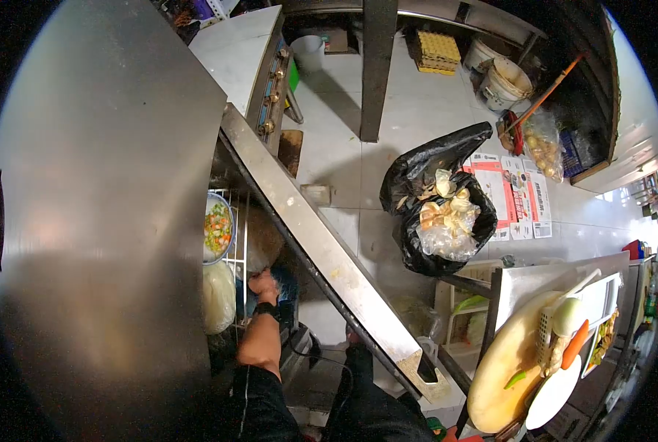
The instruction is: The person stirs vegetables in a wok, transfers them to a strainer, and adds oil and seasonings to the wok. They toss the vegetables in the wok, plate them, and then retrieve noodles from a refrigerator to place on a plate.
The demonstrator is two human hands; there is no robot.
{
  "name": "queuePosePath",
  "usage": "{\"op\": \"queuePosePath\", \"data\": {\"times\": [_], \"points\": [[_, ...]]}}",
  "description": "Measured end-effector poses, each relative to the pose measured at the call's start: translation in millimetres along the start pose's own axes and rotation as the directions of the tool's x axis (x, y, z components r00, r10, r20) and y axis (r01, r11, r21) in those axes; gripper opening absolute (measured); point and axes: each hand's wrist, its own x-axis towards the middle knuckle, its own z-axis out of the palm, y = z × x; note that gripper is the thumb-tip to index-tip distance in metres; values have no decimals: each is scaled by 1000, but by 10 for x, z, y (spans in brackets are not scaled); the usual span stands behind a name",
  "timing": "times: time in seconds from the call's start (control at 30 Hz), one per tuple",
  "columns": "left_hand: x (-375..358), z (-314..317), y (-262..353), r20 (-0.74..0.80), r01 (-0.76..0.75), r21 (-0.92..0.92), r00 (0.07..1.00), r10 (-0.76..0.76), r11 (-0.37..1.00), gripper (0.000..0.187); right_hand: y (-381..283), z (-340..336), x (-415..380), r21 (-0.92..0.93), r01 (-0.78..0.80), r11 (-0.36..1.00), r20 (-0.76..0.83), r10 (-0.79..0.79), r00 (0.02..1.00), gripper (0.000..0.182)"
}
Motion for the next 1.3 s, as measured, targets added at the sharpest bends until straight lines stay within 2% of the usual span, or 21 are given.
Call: {"op": "queuePosePath", "data": {"times": [0.03, 0.17, 0.2, 0.23, 0.4, 0.47, 0.53, 0.6, 0.7, 0.83, 0.9, 0.93, 0.97, 1.0, 1.03, 1.1, 1.13, 1.2, 1.23, 1.27, 1.3], "points": [[-375, 150, 245, -102, 231, 75, 970, -223, 970, 14, -205, -204, -109, 557, 127, 821, -167, -38, 985, 37], [-1109, 266, 706, -66, 205, -106, 975, -213, 973, 18, -1355, -1086, -673, 618, 495, 611, -357, -343, 869, 37], [-1303, 256, 830, -58, 194, -166, 977, -206, 967, 19, -1302, -1013, -549, 911, 309, 274, -134, -510, 849, 49], [-1548, 247, 981, -49, 183, -226, 979, -199, 957, 21, -1594, -926, -486, 740, 598, 309, -356, -574, 737, 28], [-2849, -193, 1429, -74, 42, -175, 996, -56, 984, 17, -2932, -941, -889, 690, 713, -125, -460, -836, 299, 39], [-3303, -598, 1558, 32, 76, -130, 997, -72, 989, 14, -3299, -769, -953, 767, 638, -65, -279, -930, 241, 49], [-3643, -1117, 1565, 143, 149, -135, 981, -130, 980, 11, -3565, -364, -884, 622, 774, -119, -344, -930, 133, 51], [-4355, -1337, 1856, 107, 120, -79, 988, -111, 990, 10, -3555, -255, -976, 777, 614, -140, -256, -961, 105, 47], [-5268, -1843, 1837, 288, 140, -51, 950, -119, 989, 6, -3401, 12, -1129, 675, 673, -302, -486, -868, 99, 44], [-6625, -2450, 2110, 389, 79, 41, 917, -89, 996, 9, -3209, 360, -1423, 777, 531, -337, -432, -900, 62, 48], [-7401, -2444, 2342, 360, -55, 232, 932, -33, 971, 13, -3187, 489, -1361, 743, 452, -494, -464, -866, -185, 60], [-7696, -2416, 2411, 465, -110, 271, 885, -30, 956, 17, -3051, 541, -1317, 973, 44, -226, -188, -889, -417, 64], [-7992, -2334, 2488, 517, -153, 334, 854, -45, 930, 16, -2762, 528, -1319, 990, 37, -139, -106, -878, -467, 66], [-8236, -2206, 2590, 569, -213, 376, 821, -43, 902, 16, -2726, 712, -1293, 873, 243, -423, -230, -796, -559, 63], [-8419, -2078, 2679, 592, -226, 380, 804, -48, 897, 16, -2378, 813, -1285, 782, 321, -535, -348, -801, -487, 61], [-8754, -1938, 2857, 743, -456, 391, 670, 18, 800, 17, -1810, 758, -1068, 679, 553, -482, -104, -810, -577, 59], [-8938, -1941, 3050, 751, -469, 390, 660, 21, 792, 17, -1545, 948, -961, 721, 481, -499, -210, -819, -534, 65], [-9132, -1908, 3413, 604, -279, 726, 695, -389, 629, 84, -1249, 1195, -707, 771, 453, -448, -180, -836, -519, 79], [-9241, -1782, 3357, 837, -550, 317, 545, 45, 773, 44, -959, 1104, -578, 814, 397, -424, -169, -827, -536, 83], [-9351, -1658, 3299, 831, -707, -155, 284, 477, 690, 23, -839, 1209, -533, 816, 392, -425, -175, -828, -533, 83], [-9377, -1599, 3383, 838, -662, -223, 244, 488, 715, 24, -712, 1355, -536, 896, 315, -312, -131, -865, -484, 81]]}}
